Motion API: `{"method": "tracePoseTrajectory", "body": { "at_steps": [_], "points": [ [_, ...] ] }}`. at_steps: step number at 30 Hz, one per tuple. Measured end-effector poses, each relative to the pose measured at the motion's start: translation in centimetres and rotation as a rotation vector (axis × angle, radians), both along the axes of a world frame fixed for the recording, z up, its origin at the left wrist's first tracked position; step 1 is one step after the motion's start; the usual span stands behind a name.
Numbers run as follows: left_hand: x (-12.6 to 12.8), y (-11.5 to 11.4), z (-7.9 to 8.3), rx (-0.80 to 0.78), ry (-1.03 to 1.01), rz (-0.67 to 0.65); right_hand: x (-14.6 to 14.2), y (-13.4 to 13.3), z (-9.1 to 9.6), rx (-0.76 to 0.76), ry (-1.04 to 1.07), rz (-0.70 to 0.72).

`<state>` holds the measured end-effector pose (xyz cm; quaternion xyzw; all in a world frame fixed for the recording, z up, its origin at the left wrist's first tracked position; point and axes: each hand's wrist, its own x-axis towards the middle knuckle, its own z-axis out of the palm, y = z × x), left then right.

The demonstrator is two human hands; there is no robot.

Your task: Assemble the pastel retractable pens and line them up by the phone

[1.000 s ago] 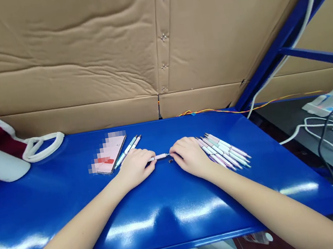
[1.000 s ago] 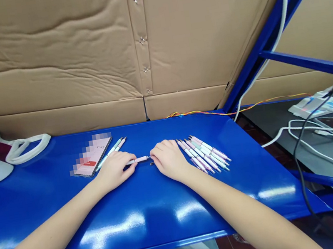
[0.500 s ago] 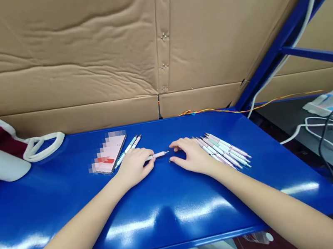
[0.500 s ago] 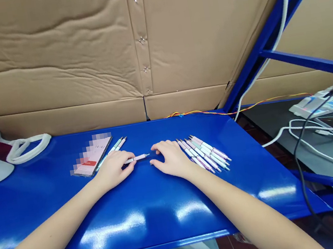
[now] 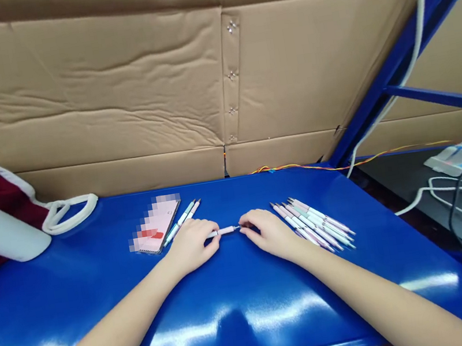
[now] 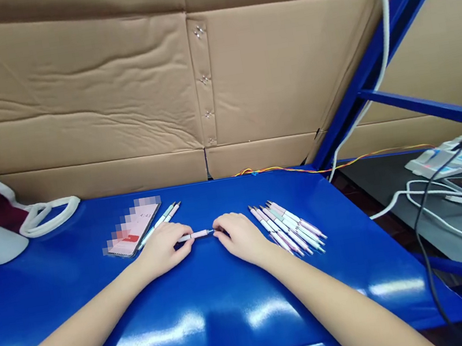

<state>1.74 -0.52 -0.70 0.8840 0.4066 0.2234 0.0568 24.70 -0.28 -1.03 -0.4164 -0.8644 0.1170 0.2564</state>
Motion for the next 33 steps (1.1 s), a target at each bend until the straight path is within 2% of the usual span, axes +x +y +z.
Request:
{"method": "tracePoseTrajectory", "body": {
  "at_steps": [9,14,19,27,33],
  "points": [
    [0.17,-0.12,-0.3,0.049,0.04,-0.034,-0.45,-0.33,0.02,0.031,-0.058,0.033],
    [0.21,-0.05,-0.39,0.04,0.043,-0.05,-0.69,-0.41,-0.22,-0.018,0.035,0.057],
    [0.28,-0.17,-0.38,-0.001,0.012,-0.055,-0.86,-0.5,-0.42,-0.066,0.084,-0.007],
    [0.25,-0.25,-0.25,0.018,0.035,-0.075,-0.39,-0.49,0.44,-0.023,-0.059,-0.005],
    [-0.03,0.09,-0.47,0.155,0.124,-0.143,-0.04,-0.08,0.14,-0.029,-0.2,0.05]
  ]
}}
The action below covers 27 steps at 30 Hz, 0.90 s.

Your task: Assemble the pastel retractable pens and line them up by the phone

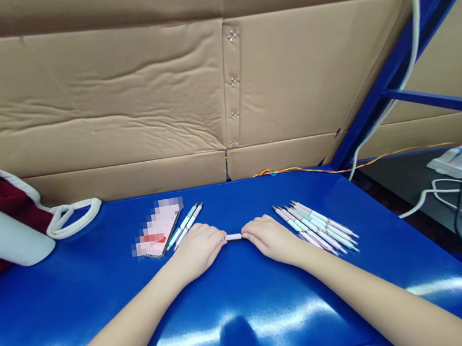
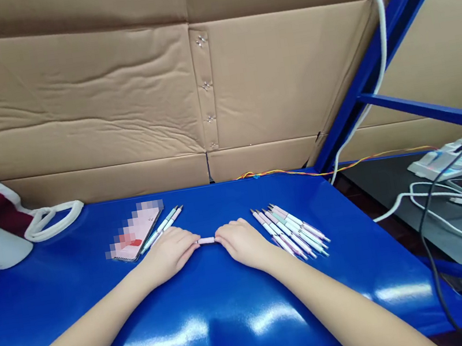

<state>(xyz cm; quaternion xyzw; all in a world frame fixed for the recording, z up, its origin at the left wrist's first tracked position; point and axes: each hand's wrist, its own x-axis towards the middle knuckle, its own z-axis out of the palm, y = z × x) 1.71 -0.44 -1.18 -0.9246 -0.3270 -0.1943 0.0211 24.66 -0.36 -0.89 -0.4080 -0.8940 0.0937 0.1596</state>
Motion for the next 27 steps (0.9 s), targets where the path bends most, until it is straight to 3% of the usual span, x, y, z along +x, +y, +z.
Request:
{"method": "tracePoseTrajectory", "body": {
  "at_steps": [4,10,22,27],
  "points": [
    [-0.09,-0.06,0.07,0.006,0.026,0.009,0.06,0.12,-0.19,-0.059,0.05,0.021],
    [-0.03,-0.32,0.31,-0.087,-0.047,0.038,0.2,0.07,-0.37,-0.238,0.373,-0.066],
    [-0.08,-0.22,-0.24,-0.079,-0.073,0.029,-0.25,0.05,-0.28,-0.096,0.274,-0.012],
    [0.04,-0.32,-0.07,-0.046,-0.114,0.041,-0.7,-0.29,-0.42,-0.242,0.501,-0.098]
  ]
}}
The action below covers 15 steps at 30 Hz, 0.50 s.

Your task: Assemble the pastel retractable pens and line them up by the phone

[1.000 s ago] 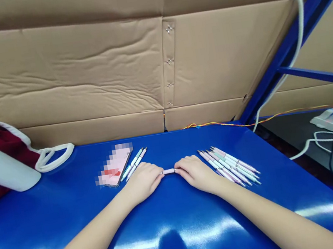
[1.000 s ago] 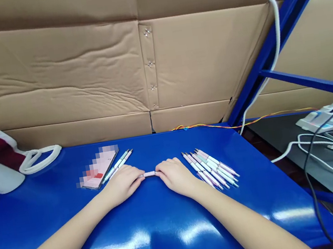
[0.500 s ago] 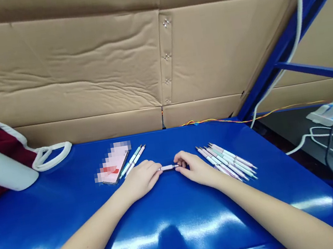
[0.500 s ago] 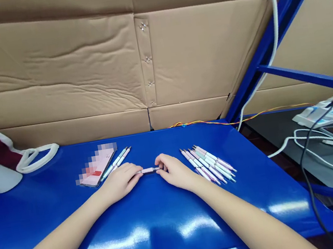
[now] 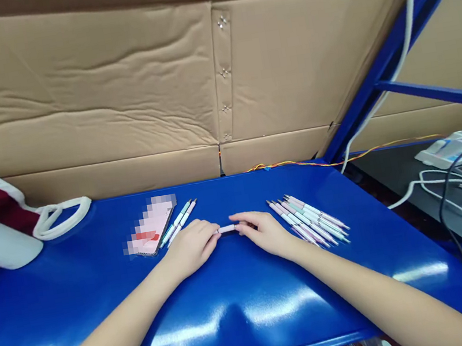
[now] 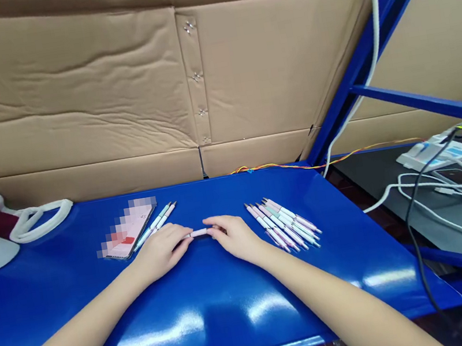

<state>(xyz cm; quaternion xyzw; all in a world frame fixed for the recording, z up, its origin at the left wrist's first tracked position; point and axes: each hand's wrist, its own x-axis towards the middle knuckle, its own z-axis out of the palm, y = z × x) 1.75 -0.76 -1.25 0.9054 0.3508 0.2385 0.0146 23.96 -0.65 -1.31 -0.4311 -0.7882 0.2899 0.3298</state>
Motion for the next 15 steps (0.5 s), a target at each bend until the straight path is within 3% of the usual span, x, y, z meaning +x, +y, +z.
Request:
{"method": "tracePoseTrajectory", "body": {
  "at_steps": [4,11,15],
  "points": [
    [0.01,-0.07,0.15,-0.017,-0.002,0.002,-0.1,-0.21,0.08,-0.085,0.087,-0.022],
    [0.17,-0.26,0.24,0.041,-0.08,-0.029,0.04,-0.23,0.76,-0.007,-0.054,0.02],
    [0.17,-0.3,0.29,0.065,-0.068,-0.021,0.01,-0.41,0.78,-0.054,0.041,0.044]
  ]
}}
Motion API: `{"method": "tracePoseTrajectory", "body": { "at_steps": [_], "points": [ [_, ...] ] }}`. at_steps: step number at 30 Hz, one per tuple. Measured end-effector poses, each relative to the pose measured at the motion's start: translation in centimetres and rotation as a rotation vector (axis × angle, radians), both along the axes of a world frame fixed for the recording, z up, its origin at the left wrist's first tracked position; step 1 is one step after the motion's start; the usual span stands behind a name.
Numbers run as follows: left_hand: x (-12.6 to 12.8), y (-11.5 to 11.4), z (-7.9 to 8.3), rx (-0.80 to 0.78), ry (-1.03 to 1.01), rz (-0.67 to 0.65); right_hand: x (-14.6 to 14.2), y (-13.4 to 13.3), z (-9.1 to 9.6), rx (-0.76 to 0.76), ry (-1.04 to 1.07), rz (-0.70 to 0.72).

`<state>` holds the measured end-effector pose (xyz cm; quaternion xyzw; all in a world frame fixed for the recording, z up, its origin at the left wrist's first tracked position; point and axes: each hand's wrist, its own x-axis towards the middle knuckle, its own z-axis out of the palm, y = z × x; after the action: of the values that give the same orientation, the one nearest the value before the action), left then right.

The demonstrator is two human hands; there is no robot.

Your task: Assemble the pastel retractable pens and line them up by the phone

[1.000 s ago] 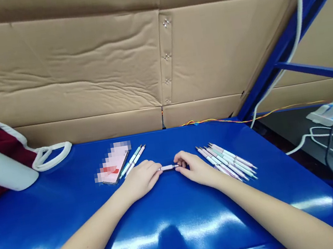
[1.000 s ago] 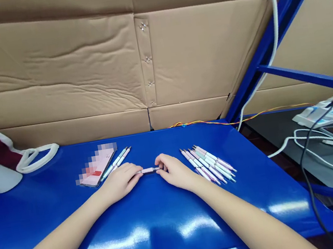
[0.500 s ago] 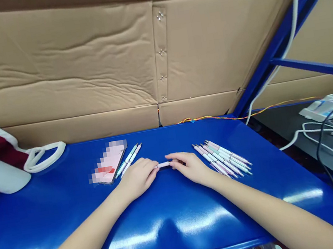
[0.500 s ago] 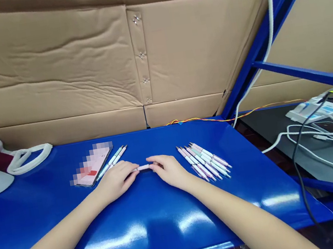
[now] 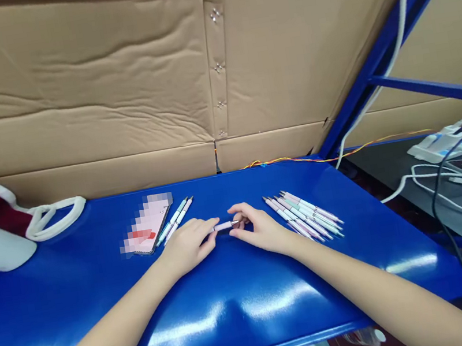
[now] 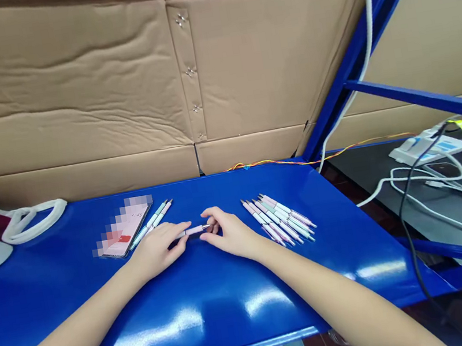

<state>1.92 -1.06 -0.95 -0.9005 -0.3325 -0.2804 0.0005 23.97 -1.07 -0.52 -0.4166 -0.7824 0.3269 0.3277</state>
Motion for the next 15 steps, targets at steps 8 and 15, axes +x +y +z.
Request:
{"method": "tracePoseTrajectory", "body": {
  "at_steps": [8,15],
  "points": [
    [0.04,-0.08,0.08,-0.046,0.038,0.007,0.27,0.23,0.1,0.172,-0.235,0.005],
    [0.04,-0.02,0.21,-0.049,0.033,0.012,0.41,0.32,-0.12,0.203,-0.259,0.026]
  ]
}}
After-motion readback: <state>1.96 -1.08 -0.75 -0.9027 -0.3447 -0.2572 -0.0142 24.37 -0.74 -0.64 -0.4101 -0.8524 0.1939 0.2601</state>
